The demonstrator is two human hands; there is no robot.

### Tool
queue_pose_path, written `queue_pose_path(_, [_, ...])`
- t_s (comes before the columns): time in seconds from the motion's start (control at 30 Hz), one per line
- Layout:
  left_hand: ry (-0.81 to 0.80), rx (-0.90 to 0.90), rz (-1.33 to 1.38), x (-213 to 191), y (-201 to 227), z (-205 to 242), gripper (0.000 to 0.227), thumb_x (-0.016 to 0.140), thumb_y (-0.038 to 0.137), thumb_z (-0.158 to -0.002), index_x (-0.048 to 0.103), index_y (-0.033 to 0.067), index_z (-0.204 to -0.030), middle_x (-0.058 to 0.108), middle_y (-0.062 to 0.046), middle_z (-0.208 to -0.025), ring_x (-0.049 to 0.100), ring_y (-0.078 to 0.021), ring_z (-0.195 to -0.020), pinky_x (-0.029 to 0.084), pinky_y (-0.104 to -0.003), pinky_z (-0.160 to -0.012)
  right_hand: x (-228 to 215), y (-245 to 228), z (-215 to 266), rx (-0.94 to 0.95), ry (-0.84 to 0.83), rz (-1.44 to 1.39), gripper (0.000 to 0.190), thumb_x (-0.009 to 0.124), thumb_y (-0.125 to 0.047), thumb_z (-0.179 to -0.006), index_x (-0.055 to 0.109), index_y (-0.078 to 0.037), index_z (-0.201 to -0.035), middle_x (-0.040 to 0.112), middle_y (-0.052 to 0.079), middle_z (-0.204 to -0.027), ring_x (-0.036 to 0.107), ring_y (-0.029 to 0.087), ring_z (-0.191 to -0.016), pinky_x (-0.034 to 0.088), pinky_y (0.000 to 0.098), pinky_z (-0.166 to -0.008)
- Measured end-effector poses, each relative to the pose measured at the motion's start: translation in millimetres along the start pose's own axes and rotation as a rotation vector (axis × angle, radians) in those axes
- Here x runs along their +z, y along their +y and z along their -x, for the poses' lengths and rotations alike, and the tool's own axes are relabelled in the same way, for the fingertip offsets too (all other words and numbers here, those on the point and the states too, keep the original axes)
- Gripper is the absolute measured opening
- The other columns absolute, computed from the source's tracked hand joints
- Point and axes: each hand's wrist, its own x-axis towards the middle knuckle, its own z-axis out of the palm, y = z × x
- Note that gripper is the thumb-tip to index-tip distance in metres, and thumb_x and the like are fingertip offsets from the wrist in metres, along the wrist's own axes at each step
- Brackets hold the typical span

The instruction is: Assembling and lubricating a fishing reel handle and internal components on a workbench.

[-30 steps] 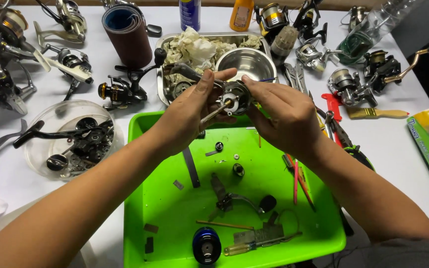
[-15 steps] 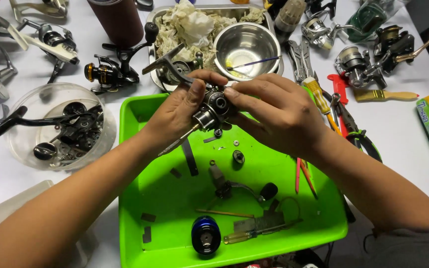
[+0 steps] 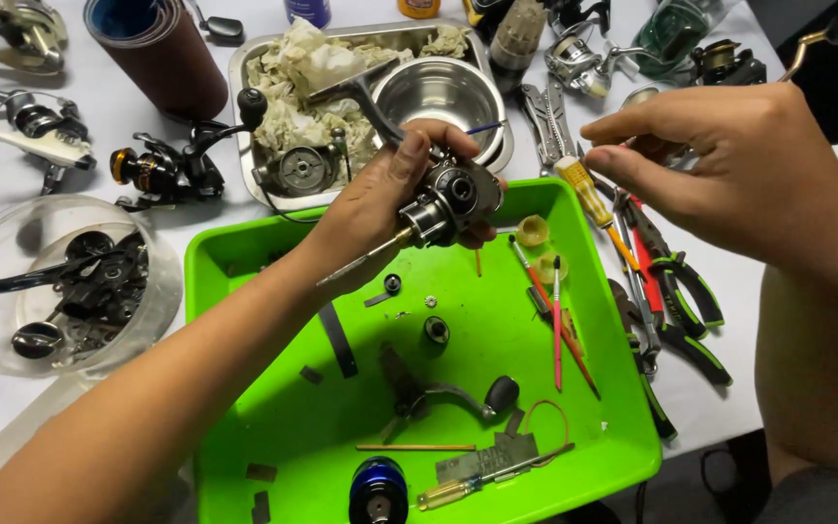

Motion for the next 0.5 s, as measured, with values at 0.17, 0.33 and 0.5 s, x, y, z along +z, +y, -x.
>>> queue_pose_path(0.17, [0.022, -0.021, 0.041, -1.2, -7.2, 10.2, 0.040, 0.041, 0.043, -0.108, 0.049, 0.0084, -0.127, 0.065, -0.027, -0.119, 0.074, -0.0415, -0.097, 0.066, -0.048, -0.086, 0.2, 20.7, 15.1, 0.095, -0.017, 0.026, 0.014, 0.078, -0.015, -0.103, 0.082, -0.004, -0.110, 0.079, 0.007, -0.099, 0.072, 0.013, -0.088, 0.050, 0.0267, -0.073])
queue_pose_path(0.33, [0.085, -0.057, 0.066, 10.6, -5.8, 12.0, 0.043, 0.043, 0.045, -0.105, 0.050, 0.0069, -0.122, 0.068, -0.026, -0.115, 0.075, -0.0396, -0.091, 0.065, -0.046, -0.082, 11.7, 32.6, 21.4, 0.220, -0.121, 0.036, 0.021, 0.075, -0.023, -0.097, 0.082, -0.008, -0.110, 0.080, 0.004, -0.094, 0.072, 0.011, -0.079, 0.050, 0.0278, -0.068])
queue_pose_path(0.5, [0.031, -0.103, 0.054, 25.2, 3.2, 17.8, 0.040, 0.040, 0.040, -0.108, 0.052, 0.0063, -0.125, 0.066, -0.026, -0.116, 0.074, -0.0384, -0.098, 0.066, -0.043, -0.085, 25.5, 43.2, 14.0, 0.427, -0.378, 0.143, 0.032, 0.064, -0.034, -0.099, 0.076, -0.011, -0.119, 0.079, 0.009, -0.078, 0.073, 0.022, -0.069, 0.050, 0.0367, -0.070])
